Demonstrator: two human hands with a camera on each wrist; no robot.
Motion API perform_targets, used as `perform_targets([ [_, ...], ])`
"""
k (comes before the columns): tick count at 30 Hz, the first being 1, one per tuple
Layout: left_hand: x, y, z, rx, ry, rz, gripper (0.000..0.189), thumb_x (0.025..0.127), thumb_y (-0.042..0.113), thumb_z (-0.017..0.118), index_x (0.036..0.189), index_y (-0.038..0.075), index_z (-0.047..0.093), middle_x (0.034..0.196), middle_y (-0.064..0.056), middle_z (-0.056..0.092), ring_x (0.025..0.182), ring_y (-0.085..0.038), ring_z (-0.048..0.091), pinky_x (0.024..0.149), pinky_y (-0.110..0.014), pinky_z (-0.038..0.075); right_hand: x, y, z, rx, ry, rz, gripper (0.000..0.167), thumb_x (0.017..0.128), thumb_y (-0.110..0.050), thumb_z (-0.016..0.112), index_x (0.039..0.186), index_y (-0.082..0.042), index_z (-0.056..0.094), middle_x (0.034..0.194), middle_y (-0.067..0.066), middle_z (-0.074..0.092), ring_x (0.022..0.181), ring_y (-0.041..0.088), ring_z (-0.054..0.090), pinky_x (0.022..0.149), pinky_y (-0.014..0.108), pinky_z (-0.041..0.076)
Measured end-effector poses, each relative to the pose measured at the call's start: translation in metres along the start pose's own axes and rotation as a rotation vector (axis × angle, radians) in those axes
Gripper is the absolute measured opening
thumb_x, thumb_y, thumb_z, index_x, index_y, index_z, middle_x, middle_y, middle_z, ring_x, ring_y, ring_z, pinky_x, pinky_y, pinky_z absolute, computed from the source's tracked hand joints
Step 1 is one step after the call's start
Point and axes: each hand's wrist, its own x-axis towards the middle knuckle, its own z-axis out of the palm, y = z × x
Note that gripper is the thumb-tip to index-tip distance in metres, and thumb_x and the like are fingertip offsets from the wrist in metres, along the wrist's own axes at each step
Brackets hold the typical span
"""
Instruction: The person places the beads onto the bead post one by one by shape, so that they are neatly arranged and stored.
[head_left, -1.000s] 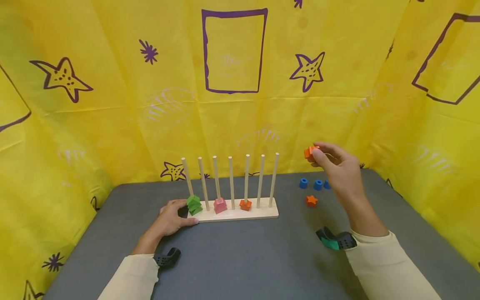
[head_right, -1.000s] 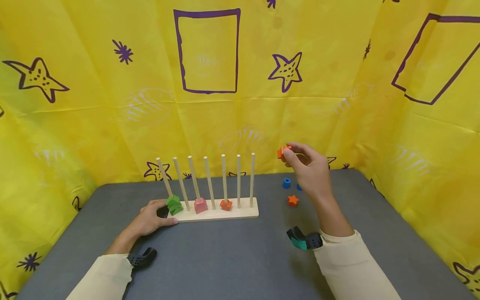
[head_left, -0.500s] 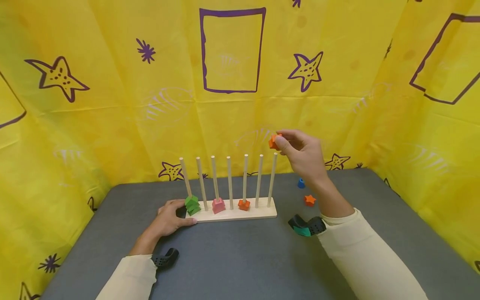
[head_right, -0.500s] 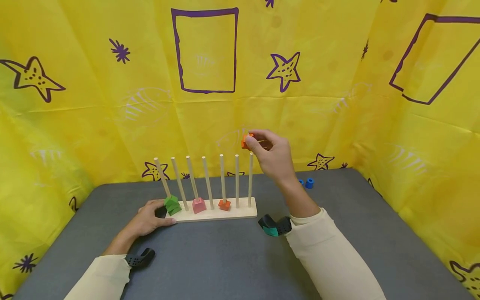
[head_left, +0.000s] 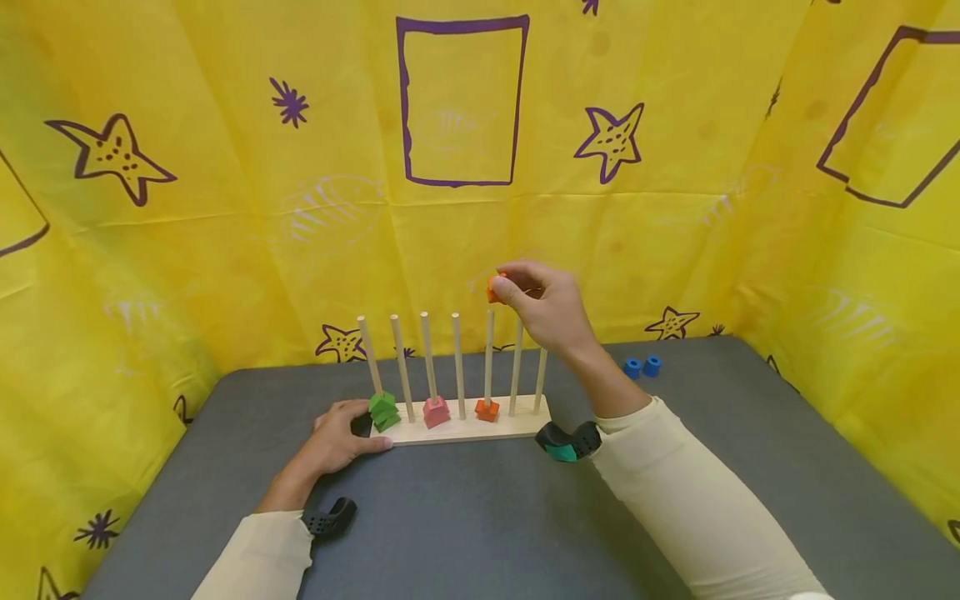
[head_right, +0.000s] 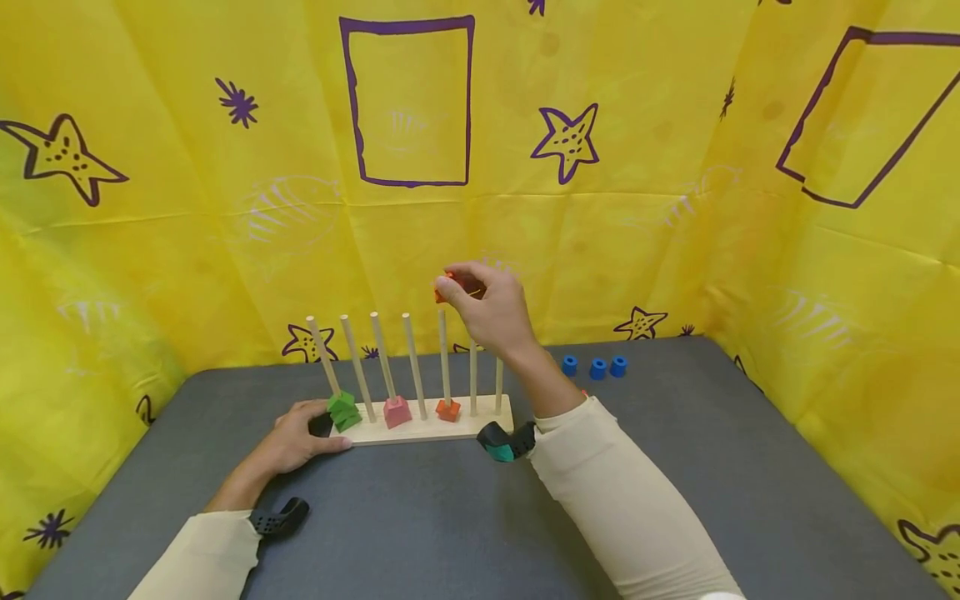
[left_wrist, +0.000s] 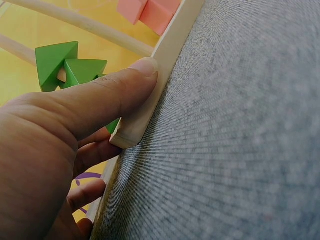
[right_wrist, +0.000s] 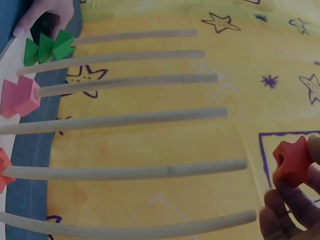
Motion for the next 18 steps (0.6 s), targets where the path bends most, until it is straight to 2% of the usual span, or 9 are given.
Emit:
perform_targets([
  [5,-0.001,0.001,0.000,0.006,0.001,-0.005,0.084,0.073,0.048,0.082,0.139,0.007,0.052,0.139,-0.024,0.043,0.128,-0.047,0.024,0.096,-0.068,0.017,0.001,0.004,0.009,-0.041,-0.034,0.013,0.025,0.092,-0.012,0.068,0.111,0.003,0.069,0.088,0.010,0.069,0.078,0.025,0.065,0.064,0.029,0.047],
  [10,0.000,0.001,0.000,0.004,0.002,-0.009,0.084,0.073,0.048,0.082,0.139,0.007,0.052,0.139,-0.024,0.042,0.128,-0.046,0.024,0.097,-0.068,0.017,-0.004,0.011,0.014,-0.049,-0.067,0.075,0.026,0.093,-0.015,0.067,0.114,0.001,0.068,0.086,0.007,0.070,0.079,0.023,0.065,0.061,0.033,0.049],
  [14,0.000,-0.001,0.000,0.005,-0.002,-0.012,0.084,0.072,0.049,0.081,0.139,0.007,0.052,0.139,-0.023,0.043,0.128,-0.046,0.024,0.096,-0.068,0.017,-0.009,0.017,0.017,-0.031,-0.052,0.123,0.030,0.091,-0.018,0.069,0.116,-0.002,0.067,0.090,0.007,0.070,0.080,0.021,0.062,0.061,0.031,0.048],
  [18,0.001,-0.002,0.001,0.008,-0.004,-0.011,0.084,0.072,0.049,0.082,0.139,0.007,0.053,0.139,-0.023,0.043,0.129,-0.045,0.024,0.096,-0.068,0.017,-0.014,0.022,0.021,0.051,-0.010,0.149,0.033,0.089,-0.020,0.072,0.116,-0.002,0.067,0.093,0.009,0.068,0.076,0.023,0.056,0.057,0.027,0.042],
])
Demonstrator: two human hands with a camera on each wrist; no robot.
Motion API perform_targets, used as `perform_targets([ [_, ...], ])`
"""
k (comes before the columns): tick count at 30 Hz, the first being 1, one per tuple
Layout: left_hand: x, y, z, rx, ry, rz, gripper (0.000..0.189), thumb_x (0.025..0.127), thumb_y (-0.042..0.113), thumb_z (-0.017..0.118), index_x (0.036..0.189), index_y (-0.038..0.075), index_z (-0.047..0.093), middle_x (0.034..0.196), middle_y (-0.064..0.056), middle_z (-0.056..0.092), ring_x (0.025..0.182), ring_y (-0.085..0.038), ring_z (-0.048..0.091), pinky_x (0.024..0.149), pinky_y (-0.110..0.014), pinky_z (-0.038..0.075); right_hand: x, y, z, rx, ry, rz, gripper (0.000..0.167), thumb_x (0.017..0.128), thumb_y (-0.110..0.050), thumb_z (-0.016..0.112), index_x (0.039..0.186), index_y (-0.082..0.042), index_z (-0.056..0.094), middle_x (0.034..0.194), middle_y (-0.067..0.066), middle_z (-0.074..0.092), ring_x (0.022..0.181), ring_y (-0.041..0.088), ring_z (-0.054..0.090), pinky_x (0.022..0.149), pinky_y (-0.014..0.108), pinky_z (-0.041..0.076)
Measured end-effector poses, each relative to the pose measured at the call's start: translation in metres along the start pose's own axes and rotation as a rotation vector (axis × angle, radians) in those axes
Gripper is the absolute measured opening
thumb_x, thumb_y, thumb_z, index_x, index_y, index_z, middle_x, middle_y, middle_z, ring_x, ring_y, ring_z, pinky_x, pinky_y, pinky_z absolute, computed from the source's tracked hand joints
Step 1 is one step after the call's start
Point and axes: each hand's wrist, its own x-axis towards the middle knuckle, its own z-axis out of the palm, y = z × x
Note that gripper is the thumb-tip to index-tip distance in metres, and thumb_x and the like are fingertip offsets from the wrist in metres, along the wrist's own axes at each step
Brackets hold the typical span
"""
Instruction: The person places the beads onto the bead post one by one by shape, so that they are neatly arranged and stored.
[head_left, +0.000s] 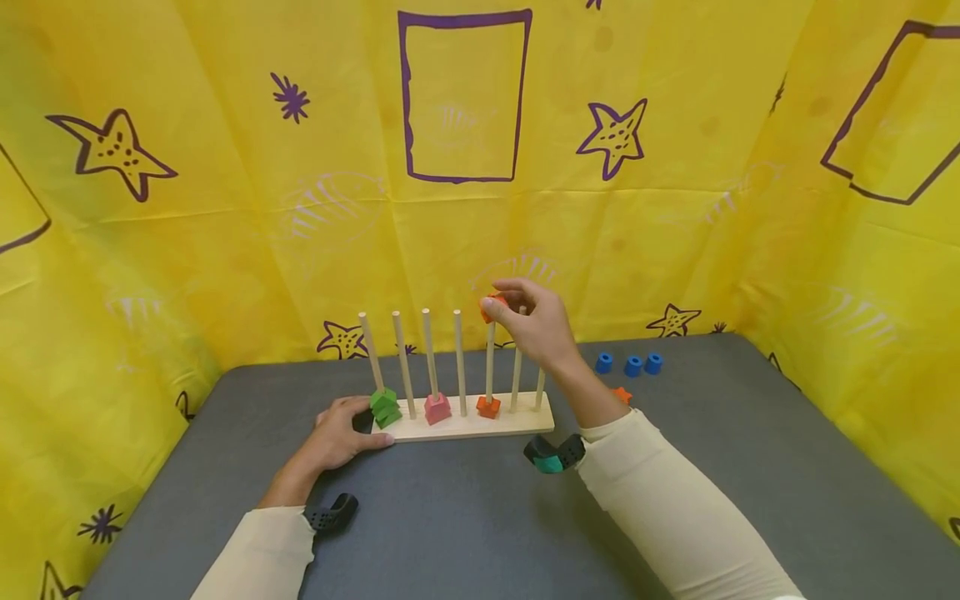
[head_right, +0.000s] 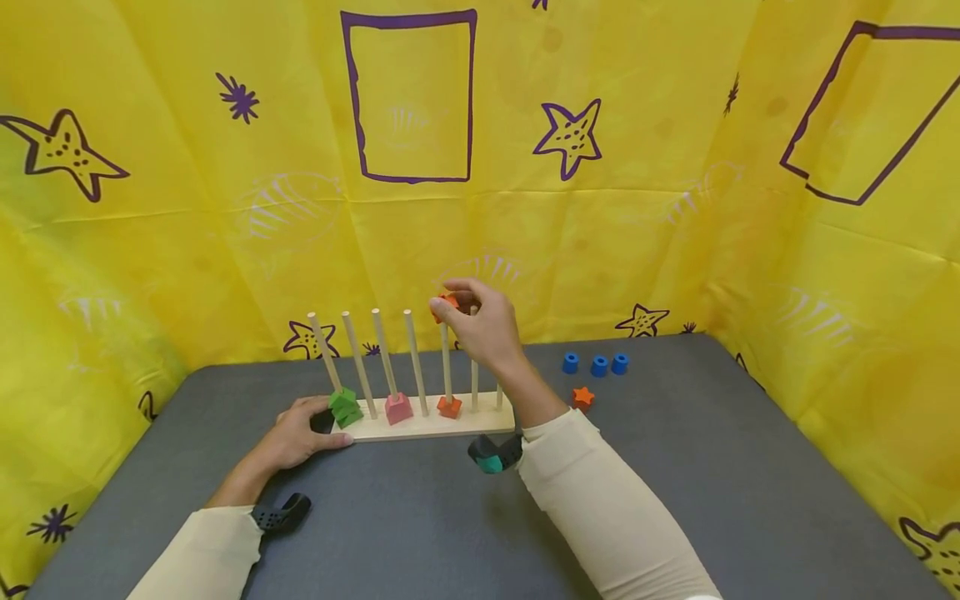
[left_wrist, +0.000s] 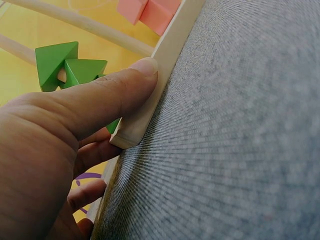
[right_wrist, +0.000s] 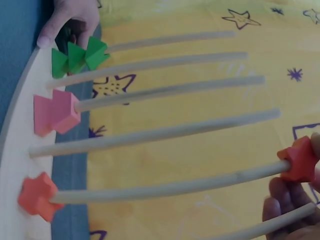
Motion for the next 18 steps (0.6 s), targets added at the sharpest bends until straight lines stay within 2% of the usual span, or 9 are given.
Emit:
perform_targets([
  [4,0.000,0.001,0.000,0.000,-0.004,-0.002,0.083,0.072,0.049,0.082,0.138,0.008,0.053,0.139,-0.022,0.043,0.129,-0.045,0.023,0.096,-0.069,0.016,-0.004,0.007,0.004,0.062,0.032,-0.007,0.031,0.087,-0.020,0.075,0.110,0.000,0.068,0.090,0.011,0.064,0.072,0.024,0.050,0.055,0.026,0.039],
  [9,0.000,0.002,-0.001,-0.007,-0.006,-0.011,0.083,0.072,0.048,0.082,0.139,0.008,0.053,0.140,-0.023,0.042,0.129,-0.046,0.023,0.096,-0.070,0.016,-0.009,0.015,0.007,0.052,0.045,0.021,0.027,0.086,-0.020,0.076,0.104,0.000,0.070,0.081,0.008,0.058,0.066,0.024,0.045,0.054,0.027,0.038],
  [12,0.001,0.001,0.000,-0.005,-0.004,-0.011,0.084,0.072,0.048,0.082,0.139,0.008,0.052,0.140,-0.023,0.042,0.129,-0.046,0.023,0.096,-0.070,0.016,-0.011,0.018,0.008,0.064,0.045,0.040,0.029,0.085,-0.021,0.076,0.106,-0.003,0.070,0.082,0.008,0.058,0.068,0.024,0.047,0.057,0.028,0.041],
  [18,0.000,0.002,0.000,-0.005,0.001,-0.004,0.084,0.071,0.048,0.082,0.138,0.008,0.053,0.139,-0.023,0.043,0.128,-0.046,0.024,0.096,-0.069,0.016,-0.015,0.025,0.011,0.152,0.054,0.071,0.042,0.083,-0.018,0.078,0.119,-0.003,0.062,0.097,0.011,0.066,0.084,0.024,0.061,0.069,0.031,0.052],
])
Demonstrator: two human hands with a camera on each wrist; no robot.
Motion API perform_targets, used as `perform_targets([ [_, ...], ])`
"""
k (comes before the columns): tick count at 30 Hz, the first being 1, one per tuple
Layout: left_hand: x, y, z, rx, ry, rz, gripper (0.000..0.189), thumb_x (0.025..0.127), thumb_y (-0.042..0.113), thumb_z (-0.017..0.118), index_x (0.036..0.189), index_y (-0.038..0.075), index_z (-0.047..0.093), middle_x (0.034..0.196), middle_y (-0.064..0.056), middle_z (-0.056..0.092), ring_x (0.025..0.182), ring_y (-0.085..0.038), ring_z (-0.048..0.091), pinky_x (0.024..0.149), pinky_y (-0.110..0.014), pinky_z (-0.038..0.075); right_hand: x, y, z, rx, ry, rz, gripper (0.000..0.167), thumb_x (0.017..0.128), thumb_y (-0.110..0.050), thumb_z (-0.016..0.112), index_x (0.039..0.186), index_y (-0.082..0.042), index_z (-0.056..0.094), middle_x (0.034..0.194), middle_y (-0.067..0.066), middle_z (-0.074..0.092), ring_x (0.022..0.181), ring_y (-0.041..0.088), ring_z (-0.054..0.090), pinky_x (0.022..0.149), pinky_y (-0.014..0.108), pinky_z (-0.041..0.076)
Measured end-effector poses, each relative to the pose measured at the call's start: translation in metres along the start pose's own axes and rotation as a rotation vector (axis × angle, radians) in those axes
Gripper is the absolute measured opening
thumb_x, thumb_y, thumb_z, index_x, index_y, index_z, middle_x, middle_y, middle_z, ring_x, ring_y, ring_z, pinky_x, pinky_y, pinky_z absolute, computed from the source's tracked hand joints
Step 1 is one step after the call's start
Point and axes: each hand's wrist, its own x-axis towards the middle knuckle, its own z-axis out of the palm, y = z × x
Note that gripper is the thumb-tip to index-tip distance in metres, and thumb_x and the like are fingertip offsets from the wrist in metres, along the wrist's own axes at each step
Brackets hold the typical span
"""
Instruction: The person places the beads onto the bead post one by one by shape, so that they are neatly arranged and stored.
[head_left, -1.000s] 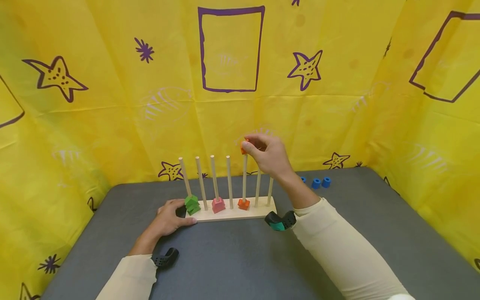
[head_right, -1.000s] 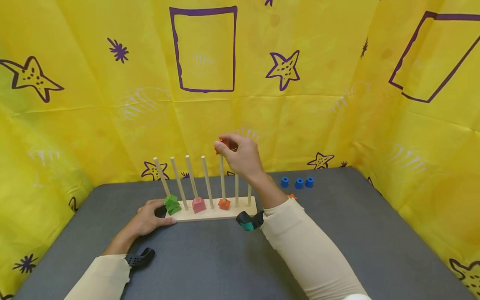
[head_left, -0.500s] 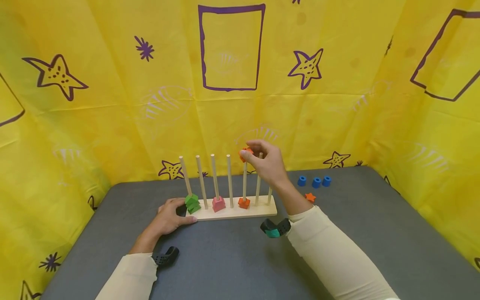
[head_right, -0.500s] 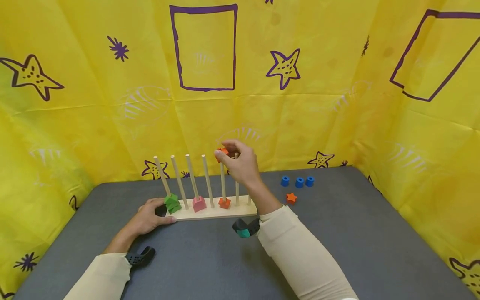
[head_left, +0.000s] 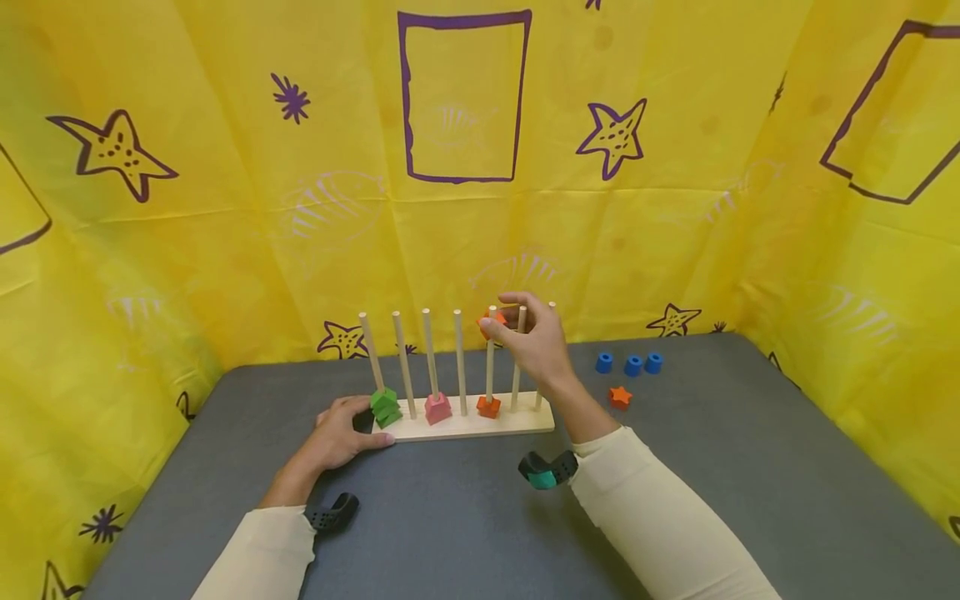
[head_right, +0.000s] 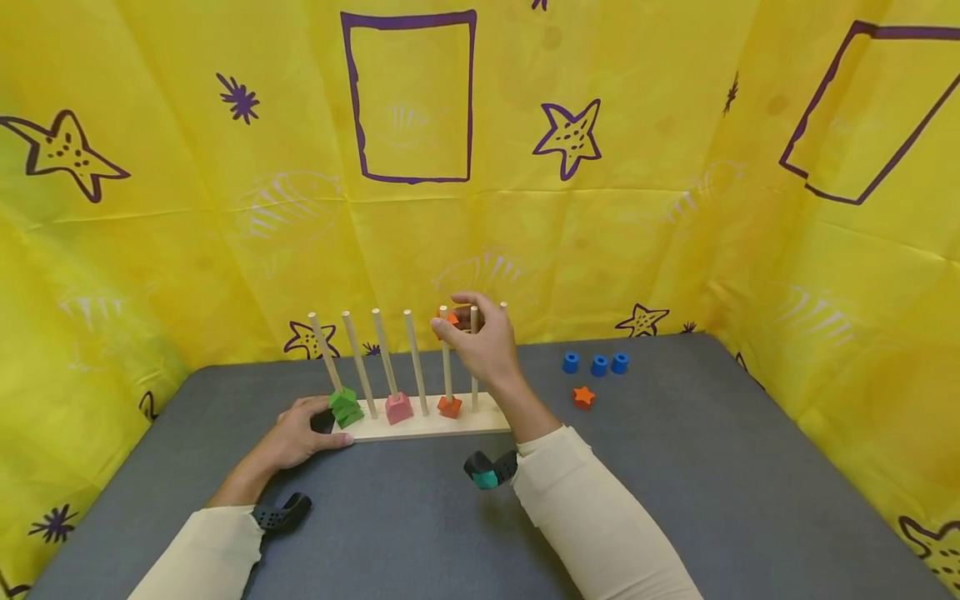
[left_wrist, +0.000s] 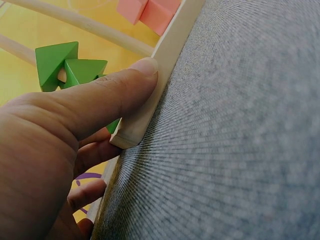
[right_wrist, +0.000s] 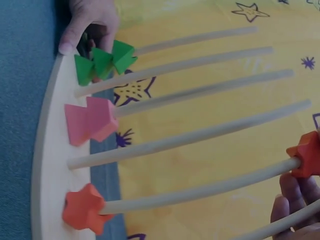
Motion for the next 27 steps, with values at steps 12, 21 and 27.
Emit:
perform_targets([
  [12,-0.001,0.001,-0.001,0.000,0.000,0.005,0.083,0.071,0.048,0.082,0.138,0.008,0.053,0.138,-0.022,0.044,0.128,-0.046,0.024,0.096,-0.069,0.016,-0.014,0.021,0.007,0.054,0.045,0.106,0.030,0.081,-0.015,0.080,0.102,0.001,0.066,0.088,0.011,0.062,0.082,0.025,0.061,0.069,0.029,0.049],
  [21,-0.001,0.001,-0.001,-0.010,-0.007,-0.019,0.086,0.071,0.049,0.082,0.140,0.008,0.051,0.139,-0.022,0.042,0.129,-0.047,0.023,0.097,-0.069,0.016,-0.025,0.041,0.012,0.071,0.057,0.162,0.034,0.080,-0.013,0.081,0.105,0.004,0.066,0.088,0.013,0.064,0.080,0.026,0.064,0.072,0.032,0.051],
  [27,-0.001,0.001,0.000,-0.013,-0.007,-0.017,0.085,0.071,0.049,0.082,0.139,0.008,0.052,0.139,-0.022,0.043,0.128,-0.046,0.023,0.097,-0.069,0.015,-0.034,0.058,0.015,0.070,0.056,0.153,0.030,0.079,-0.012,0.081,0.102,0.002,0.066,0.088,0.011,0.066,0.082,0.025,0.065,0.073,0.034,0.052],
])
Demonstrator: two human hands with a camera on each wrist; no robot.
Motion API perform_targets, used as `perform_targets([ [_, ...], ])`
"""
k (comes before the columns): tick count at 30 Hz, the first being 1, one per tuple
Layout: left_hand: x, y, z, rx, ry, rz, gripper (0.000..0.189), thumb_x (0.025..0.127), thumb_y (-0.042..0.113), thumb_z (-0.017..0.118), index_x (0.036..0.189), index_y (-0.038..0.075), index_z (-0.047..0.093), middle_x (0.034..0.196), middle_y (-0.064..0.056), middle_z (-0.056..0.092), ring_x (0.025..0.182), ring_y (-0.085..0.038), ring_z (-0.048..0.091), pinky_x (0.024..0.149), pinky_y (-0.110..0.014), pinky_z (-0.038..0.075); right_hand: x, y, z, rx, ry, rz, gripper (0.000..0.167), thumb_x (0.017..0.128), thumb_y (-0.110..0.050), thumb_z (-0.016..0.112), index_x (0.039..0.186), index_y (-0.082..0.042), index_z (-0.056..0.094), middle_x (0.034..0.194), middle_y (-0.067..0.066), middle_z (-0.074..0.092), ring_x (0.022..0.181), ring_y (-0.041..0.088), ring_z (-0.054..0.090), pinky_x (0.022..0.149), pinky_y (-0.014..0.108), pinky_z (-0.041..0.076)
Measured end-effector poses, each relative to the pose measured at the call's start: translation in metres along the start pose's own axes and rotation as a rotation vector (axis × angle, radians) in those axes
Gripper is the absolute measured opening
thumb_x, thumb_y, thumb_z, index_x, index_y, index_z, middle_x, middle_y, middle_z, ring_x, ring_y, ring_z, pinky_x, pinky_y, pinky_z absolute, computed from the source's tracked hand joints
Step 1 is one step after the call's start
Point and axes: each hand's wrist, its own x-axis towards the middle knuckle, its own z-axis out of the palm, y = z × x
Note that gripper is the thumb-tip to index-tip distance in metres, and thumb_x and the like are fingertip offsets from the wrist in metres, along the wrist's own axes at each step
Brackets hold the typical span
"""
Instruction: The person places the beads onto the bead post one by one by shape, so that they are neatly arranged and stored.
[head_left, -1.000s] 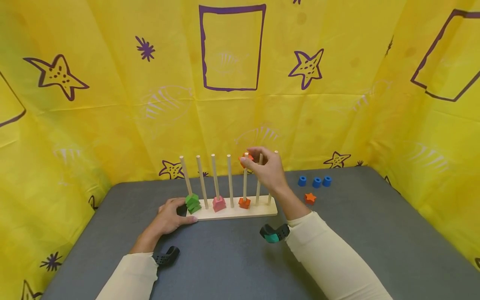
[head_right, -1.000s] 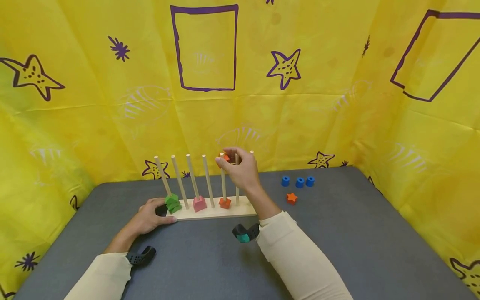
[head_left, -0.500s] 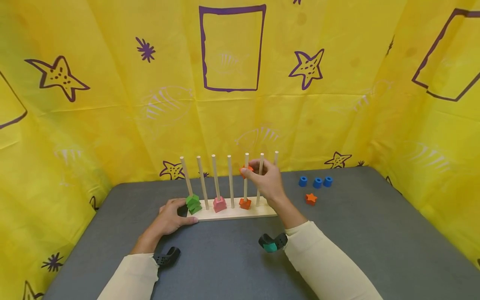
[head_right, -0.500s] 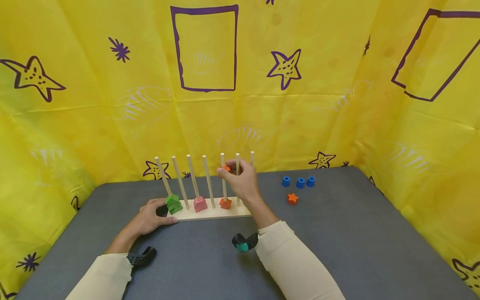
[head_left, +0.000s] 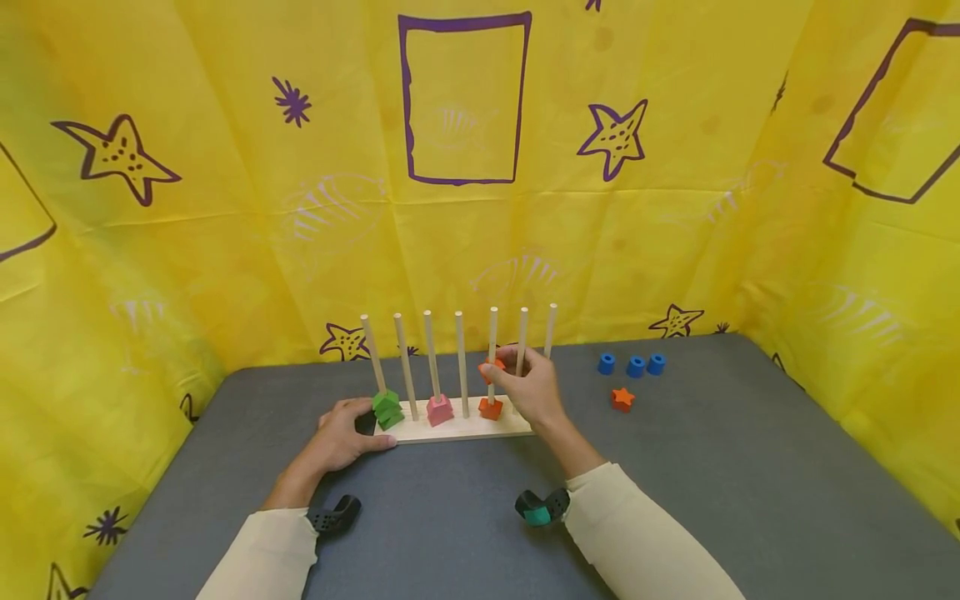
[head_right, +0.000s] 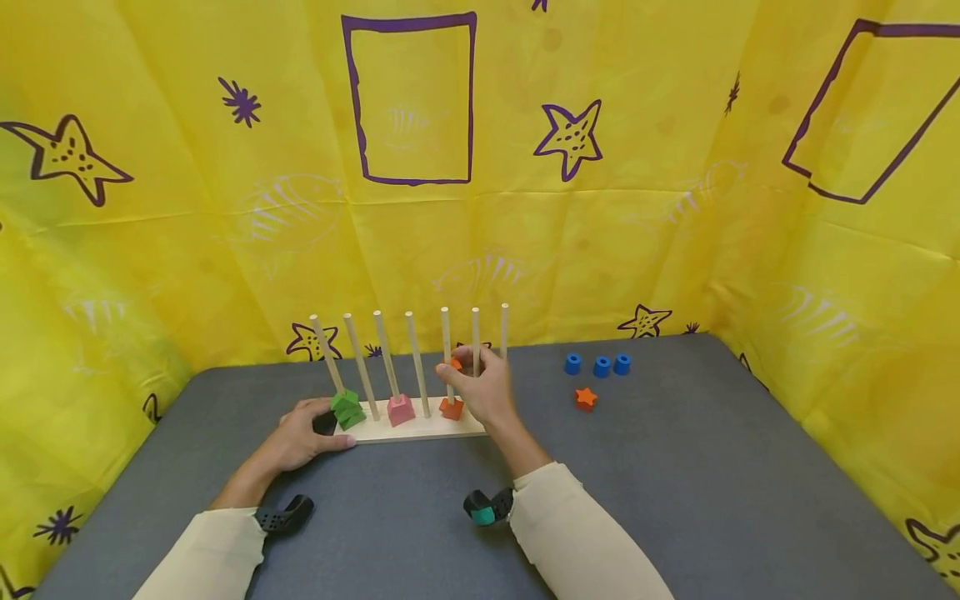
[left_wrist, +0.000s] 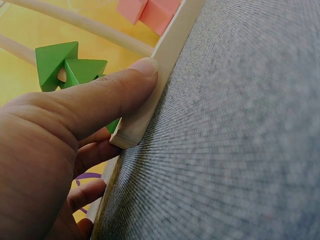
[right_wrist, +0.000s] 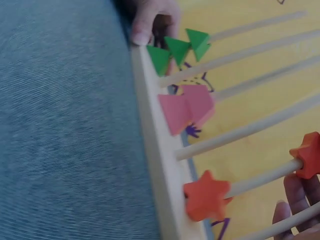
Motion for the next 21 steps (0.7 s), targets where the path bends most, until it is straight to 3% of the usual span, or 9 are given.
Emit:
perform_targets([
  [8,0.000,-0.001,0.001,0.006,0.007,0.014,0.085,0.072,0.049,0.082,0.139,0.007,0.052,0.138,-0.022,0.043,0.128,-0.046,0.023,0.097,-0.068,0.015,-0.005,0.014,0.002,0.041,-0.014,0.028,0.031,0.079,-0.005,0.080,0.103,0.005,0.064,0.086,0.014,0.065,0.074,0.020,0.065,0.065,0.027,0.053],
  [15,0.000,-0.002,0.000,0.018,0.032,0.106,0.078,0.072,0.044,0.083,0.135,0.006,0.056,0.133,-0.020,0.051,0.129,-0.040,0.030,0.100,-0.063,0.011,-0.019,-0.005,0.004,-0.011,-0.019,0.031,0.029,0.079,0.004,0.076,0.102,0.012,0.061,0.087,0.017,0.062,0.080,0.028,0.062,0.064,0.024,0.050],
  [21,0.000,-0.001,0.000,0.016,0.021,0.065,0.084,0.071,0.048,0.082,0.137,0.005,0.054,0.136,-0.022,0.047,0.129,-0.043,0.027,0.098,-0.065,0.013,-0.024,-0.006,0.005,-0.027,-0.014,0.054,0.029,0.080,0.003,0.076,0.102,0.011,0.061,0.087,0.016,0.062,0.082,0.031,0.060,0.066,0.025,0.048],
])
